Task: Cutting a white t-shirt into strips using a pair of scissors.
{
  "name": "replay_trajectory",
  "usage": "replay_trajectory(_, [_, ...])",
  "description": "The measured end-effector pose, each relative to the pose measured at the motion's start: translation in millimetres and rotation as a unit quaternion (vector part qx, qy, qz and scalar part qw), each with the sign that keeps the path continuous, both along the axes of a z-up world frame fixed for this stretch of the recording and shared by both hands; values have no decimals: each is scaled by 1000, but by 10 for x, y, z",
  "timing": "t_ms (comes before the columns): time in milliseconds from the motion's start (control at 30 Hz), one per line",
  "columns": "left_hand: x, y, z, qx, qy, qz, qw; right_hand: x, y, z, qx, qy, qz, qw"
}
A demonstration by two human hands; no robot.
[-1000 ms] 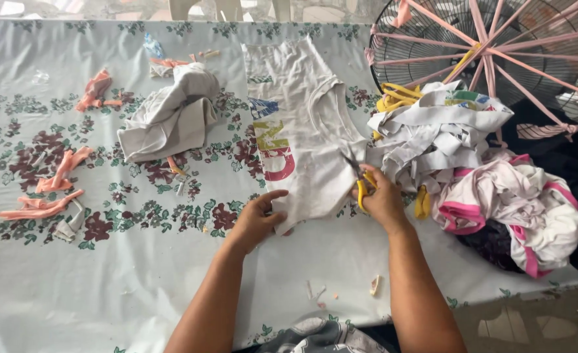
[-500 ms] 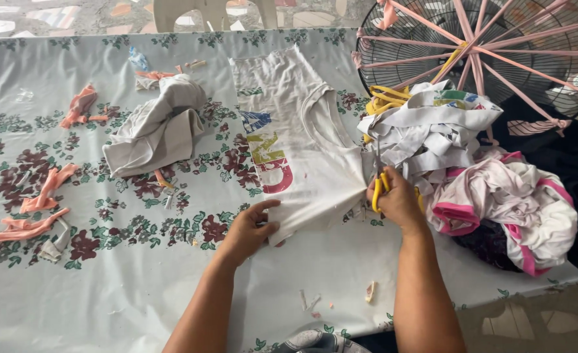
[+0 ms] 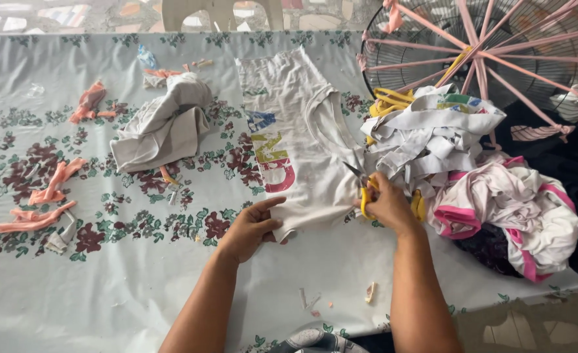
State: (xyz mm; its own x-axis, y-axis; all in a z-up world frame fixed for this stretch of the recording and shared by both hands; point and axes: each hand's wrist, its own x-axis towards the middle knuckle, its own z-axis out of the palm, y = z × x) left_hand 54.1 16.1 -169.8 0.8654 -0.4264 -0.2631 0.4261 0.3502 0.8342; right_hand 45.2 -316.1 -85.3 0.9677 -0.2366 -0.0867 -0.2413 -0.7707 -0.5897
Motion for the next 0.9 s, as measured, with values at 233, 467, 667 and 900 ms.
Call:
replay_trajectory(233, [-7, -12, -50, -29, 20, 0, 999, -46, -135, -39, 102, -14, 4, 995])
replay_trajectory(467, [-7, -25, 200, -97, 28, 27, 995, 104, -257, -317, -30, -57, -28, 998])
replay_trajectory(667, [32, -33, -33, -97, 16, 45, 994, -43, -199, -235, -62, -184, -104, 975])
replay_trajectory(900, [-27, -66, 45, -93, 15, 50, 994, -246, 686, -250, -127, -199, 139, 962])
